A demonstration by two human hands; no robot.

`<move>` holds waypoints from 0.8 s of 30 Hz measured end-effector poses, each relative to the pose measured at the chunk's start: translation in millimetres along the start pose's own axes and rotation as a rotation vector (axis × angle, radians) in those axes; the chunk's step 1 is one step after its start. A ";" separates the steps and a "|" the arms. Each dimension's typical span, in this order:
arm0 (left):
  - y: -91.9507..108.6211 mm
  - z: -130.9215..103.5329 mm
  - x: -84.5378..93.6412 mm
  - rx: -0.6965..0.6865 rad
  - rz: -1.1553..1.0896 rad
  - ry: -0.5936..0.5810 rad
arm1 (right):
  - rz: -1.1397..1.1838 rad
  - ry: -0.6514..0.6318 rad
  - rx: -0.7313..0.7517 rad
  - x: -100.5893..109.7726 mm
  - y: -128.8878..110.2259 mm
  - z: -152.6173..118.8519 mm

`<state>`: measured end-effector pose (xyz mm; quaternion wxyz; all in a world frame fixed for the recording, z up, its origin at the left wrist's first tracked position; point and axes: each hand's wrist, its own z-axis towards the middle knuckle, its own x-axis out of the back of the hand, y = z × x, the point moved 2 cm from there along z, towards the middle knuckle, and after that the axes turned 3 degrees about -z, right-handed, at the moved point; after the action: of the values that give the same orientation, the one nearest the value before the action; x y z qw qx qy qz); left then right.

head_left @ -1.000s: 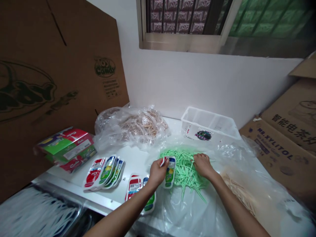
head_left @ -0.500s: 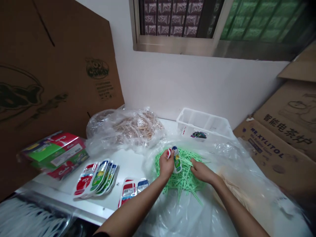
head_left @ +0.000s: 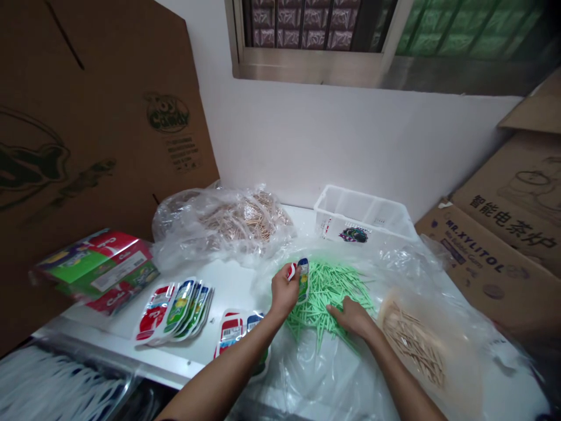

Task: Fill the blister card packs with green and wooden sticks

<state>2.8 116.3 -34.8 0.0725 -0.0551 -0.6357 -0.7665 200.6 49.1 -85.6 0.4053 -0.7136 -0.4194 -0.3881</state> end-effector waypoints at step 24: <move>14.9 -1.0 -67.7 -0.020 -0.099 -0.031 | 0.231 0.257 0.562 42.9 -35.7 -13.1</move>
<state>72.2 115.4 -32.6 0.0239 -0.0361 -0.6310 -0.7746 180.1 60.9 -33.4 0.6774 -0.5619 -0.3719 -0.2952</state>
